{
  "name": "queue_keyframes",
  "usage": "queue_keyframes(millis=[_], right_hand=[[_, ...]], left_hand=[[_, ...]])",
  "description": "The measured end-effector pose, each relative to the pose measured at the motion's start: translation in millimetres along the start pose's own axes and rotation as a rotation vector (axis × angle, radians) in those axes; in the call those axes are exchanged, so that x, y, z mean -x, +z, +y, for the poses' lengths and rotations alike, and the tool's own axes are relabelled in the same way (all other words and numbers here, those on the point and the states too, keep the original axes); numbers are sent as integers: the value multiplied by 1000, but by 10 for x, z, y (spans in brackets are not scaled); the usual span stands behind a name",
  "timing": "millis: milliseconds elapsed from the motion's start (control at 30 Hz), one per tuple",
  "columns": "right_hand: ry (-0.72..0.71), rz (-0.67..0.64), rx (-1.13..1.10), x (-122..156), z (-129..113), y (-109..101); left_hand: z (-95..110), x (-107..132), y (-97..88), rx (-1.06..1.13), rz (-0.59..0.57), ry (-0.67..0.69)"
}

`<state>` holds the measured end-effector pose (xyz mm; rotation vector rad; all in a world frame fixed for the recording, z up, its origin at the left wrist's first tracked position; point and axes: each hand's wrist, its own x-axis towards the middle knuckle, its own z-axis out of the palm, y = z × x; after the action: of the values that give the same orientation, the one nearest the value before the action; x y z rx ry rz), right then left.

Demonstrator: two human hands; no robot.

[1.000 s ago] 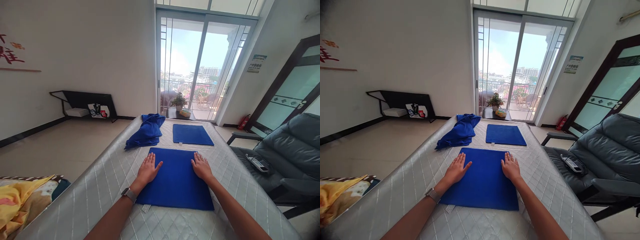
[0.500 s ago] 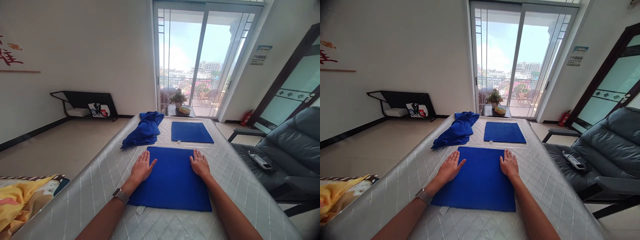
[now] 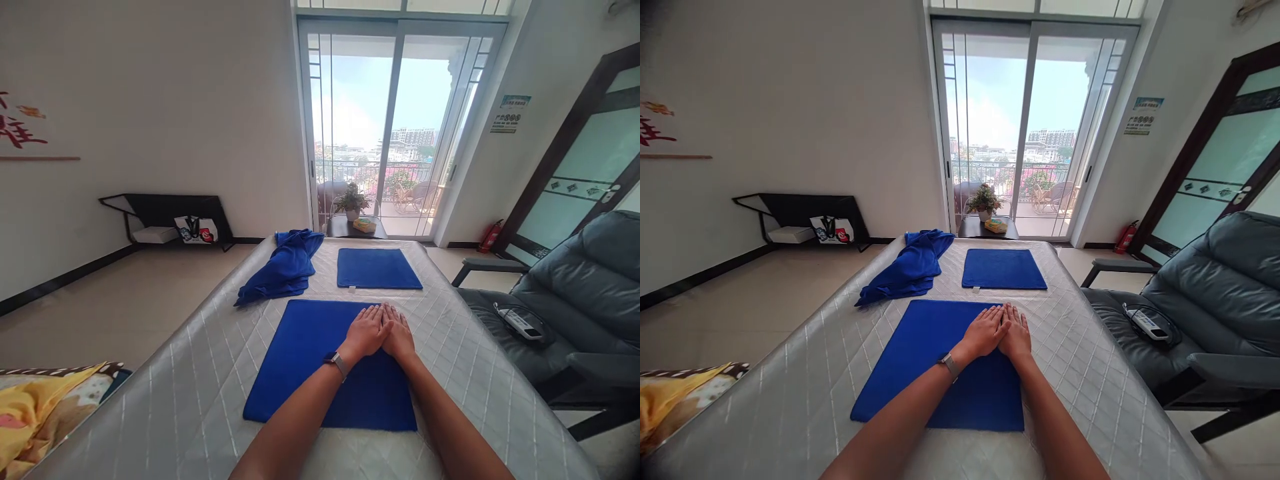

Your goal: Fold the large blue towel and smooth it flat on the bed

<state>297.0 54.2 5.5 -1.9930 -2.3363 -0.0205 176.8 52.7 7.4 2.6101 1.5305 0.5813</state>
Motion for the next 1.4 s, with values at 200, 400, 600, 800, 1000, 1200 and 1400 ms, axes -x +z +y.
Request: queue_keyframes(millis=[200, 400, 600, 800, 1000, 1200, 1400], right_hand=[[62, 3, -83, -37, -53, -17], [86, -19, -126, -35, -73, -54], [86, -29, -123, -51, -64, -38], [96, -38, -92, -42, -74, -54], [99, -50, -72, -49, -102, -108], [56, -35, -56, 105, -154, -134], [61, -38, -93, 257, -188, -81]], left_hand=[[-501, 228, -40, -39, -12, -120], [-1305, 660, -331, -140, -26, -347], [-1730, 986, -523, -167, 12, -495], [-1707, 1003, -510, -166, 42, -514], [-1696, 1001, -523, -184, 51, -511], [-1692, 999, -504, -206, 58, -498], [-1733, 991, -523, -236, 49, -515]])
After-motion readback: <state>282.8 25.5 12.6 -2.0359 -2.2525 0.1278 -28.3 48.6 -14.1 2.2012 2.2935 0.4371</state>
